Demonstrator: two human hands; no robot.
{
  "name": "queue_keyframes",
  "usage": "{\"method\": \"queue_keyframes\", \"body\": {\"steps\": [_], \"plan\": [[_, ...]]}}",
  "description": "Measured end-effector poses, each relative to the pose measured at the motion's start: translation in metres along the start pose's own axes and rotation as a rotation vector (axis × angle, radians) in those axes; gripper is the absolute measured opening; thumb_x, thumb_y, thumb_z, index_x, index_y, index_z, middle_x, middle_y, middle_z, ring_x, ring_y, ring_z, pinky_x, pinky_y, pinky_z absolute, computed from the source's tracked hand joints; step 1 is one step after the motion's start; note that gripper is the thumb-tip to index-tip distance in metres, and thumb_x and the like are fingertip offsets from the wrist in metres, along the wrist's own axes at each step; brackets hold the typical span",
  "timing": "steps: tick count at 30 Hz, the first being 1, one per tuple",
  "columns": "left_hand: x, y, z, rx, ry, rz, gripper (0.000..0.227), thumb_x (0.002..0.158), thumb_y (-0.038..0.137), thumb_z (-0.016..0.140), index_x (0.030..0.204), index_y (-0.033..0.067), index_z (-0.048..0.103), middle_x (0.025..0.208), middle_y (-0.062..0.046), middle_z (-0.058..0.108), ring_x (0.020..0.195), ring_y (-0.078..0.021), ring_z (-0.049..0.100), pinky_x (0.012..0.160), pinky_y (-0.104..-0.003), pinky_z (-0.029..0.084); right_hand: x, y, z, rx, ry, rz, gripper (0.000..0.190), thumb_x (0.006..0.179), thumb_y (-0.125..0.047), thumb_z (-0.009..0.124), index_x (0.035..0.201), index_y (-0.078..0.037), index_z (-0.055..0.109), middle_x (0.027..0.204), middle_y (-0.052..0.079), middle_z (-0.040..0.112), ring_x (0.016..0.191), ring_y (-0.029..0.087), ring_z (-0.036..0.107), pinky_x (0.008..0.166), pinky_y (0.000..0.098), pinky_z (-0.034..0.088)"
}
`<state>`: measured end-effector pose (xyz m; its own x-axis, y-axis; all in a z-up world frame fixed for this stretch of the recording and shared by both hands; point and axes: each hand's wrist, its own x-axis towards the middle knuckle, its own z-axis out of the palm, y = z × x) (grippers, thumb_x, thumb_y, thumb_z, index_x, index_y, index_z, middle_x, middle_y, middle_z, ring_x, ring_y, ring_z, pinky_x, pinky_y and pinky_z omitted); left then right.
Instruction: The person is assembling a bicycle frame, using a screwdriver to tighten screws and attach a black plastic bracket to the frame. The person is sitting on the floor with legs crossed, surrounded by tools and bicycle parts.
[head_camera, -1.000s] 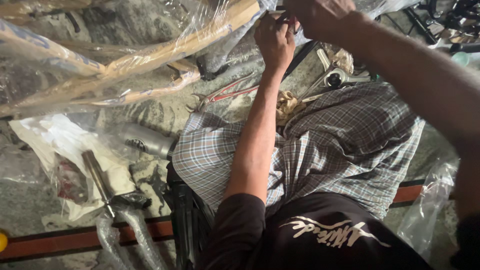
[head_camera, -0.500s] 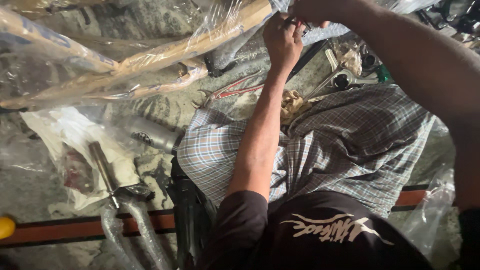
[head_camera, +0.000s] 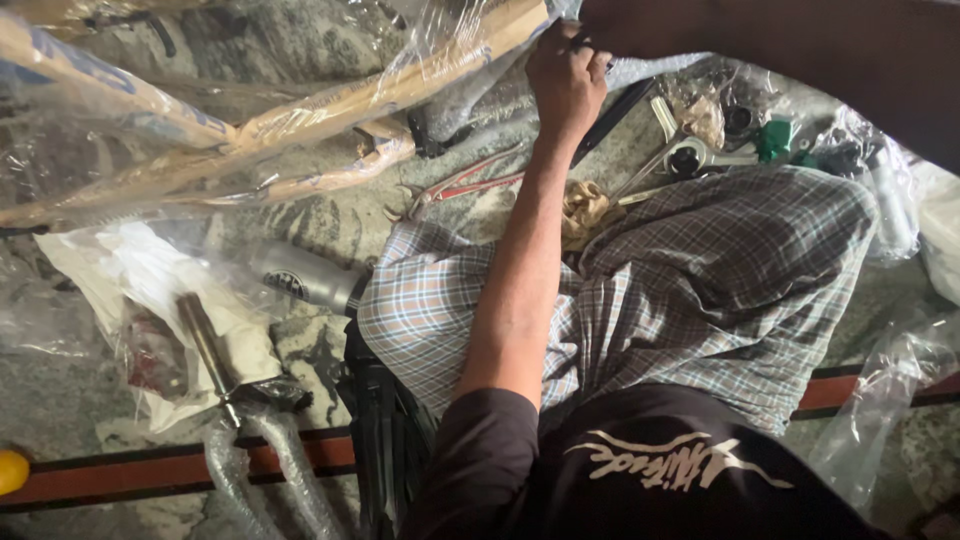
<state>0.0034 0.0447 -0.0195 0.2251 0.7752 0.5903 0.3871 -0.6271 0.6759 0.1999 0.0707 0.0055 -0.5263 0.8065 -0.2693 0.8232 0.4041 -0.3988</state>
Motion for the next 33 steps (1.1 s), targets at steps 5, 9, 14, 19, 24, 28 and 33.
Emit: {"method": "queue_keyframes", "body": {"steps": [5,9,14,19,24,28,33], "plan": [[-0.002,0.001,0.0,0.003,0.042,0.04,0.015,0.078,0.021,0.082,0.084,0.009,0.075,0.103,-0.005,0.066,0.103,-0.0296,0.064,0.088,-0.048,0.048,0.002,0.015,0.02,-0.149,-0.004,0.079,0.017,0.099,-0.011,0.065,0.088,0.001,0.073,0.073,0.015,0.069,0.058,0.019,0.059,0.059,0.0386,0.053],[0.001,0.0,0.001,-0.029,-0.076,-0.035,0.019,0.078,0.023,0.083,0.09,0.0094,0.078,0.103,-0.004,0.068,0.1,-0.0277,0.064,0.088,-0.046,0.051,-0.005,0.027,0.02,-0.233,-0.013,0.18,0.011,0.096,-0.007,0.066,0.094,0.0,0.074,0.073,0.015,0.07,0.058,0.022,0.062,0.056,0.0397,0.053],[-0.01,-0.011,-0.003,-0.156,-0.117,-0.045,0.018,0.081,0.011,0.075,0.097,0.0042,0.075,0.111,-0.01,0.065,0.108,-0.0311,0.063,0.096,-0.045,0.052,-0.007,0.014,0.021,-0.181,-0.038,0.264,0.011,0.093,-0.002,0.067,0.1,-0.002,0.075,0.074,0.016,0.072,0.059,0.024,0.066,0.054,0.0404,0.054],[-0.02,-0.015,-0.001,-0.216,0.073,-0.035,0.022,0.074,-0.004,0.065,0.09,0.0092,0.073,0.127,-0.017,0.063,0.124,-0.0376,0.058,0.104,-0.042,0.052,-0.007,-0.028,-0.014,-0.568,-0.141,0.143,0.009,0.097,-0.011,0.07,0.096,-0.008,0.079,0.081,0.01,0.075,0.064,0.024,0.07,0.063,0.0398,0.056],[-0.026,-0.013,0.007,-0.038,0.063,-0.116,0.015,0.071,-0.001,0.069,0.084,0.0068,0.07,0.12,-0.02,0.061,0.12,-0.0406,0.056,0.101,-0.047,0.05,-0.008,-0.049,-0.031,-0.222,-0.03,0.264,0.019,0.093,-0.003,0.068,0.109,-0.007,0.076,0.078,0.015,0.074,0.061,0.027,0.069,0.055,0.0425,0.054],[-0.025,-0.01,0.001,-0.031,0.027,-0.146,0.016,0.077,0.003,0.067,0.092,0.0039,0.071,0.119,-0.021,0.061,0.118,-0.0395,0.057,0.103,-0.048,0.049,-0.006,-0.034,-0.021,-0.146,0.06,0.159,0.013,0.091,-0.011,0.074,0.101,-0.002,0.076,0.078,0.015,0.073,0.062,0.027,0.069,0.056,0.0417,0.052],[-0.017,-0.006,-0.007,-0.091,0.015,-0.059,0.03,0.084,0.004,0.064,0.111,0.0025,0.076,0.119,-0.014,0.062,0.119,-0.0342,0.059,0.105,-0.048,0.048,0.024,-0.002,0.006,-0.514,-0.461,0.142,0.007,0.079,-0.014,0.08,0.079,-0.008,0.079,0.072,0.008,0.076,0.058,0.024,0.067,0.055,0.0388,0.054]]}}
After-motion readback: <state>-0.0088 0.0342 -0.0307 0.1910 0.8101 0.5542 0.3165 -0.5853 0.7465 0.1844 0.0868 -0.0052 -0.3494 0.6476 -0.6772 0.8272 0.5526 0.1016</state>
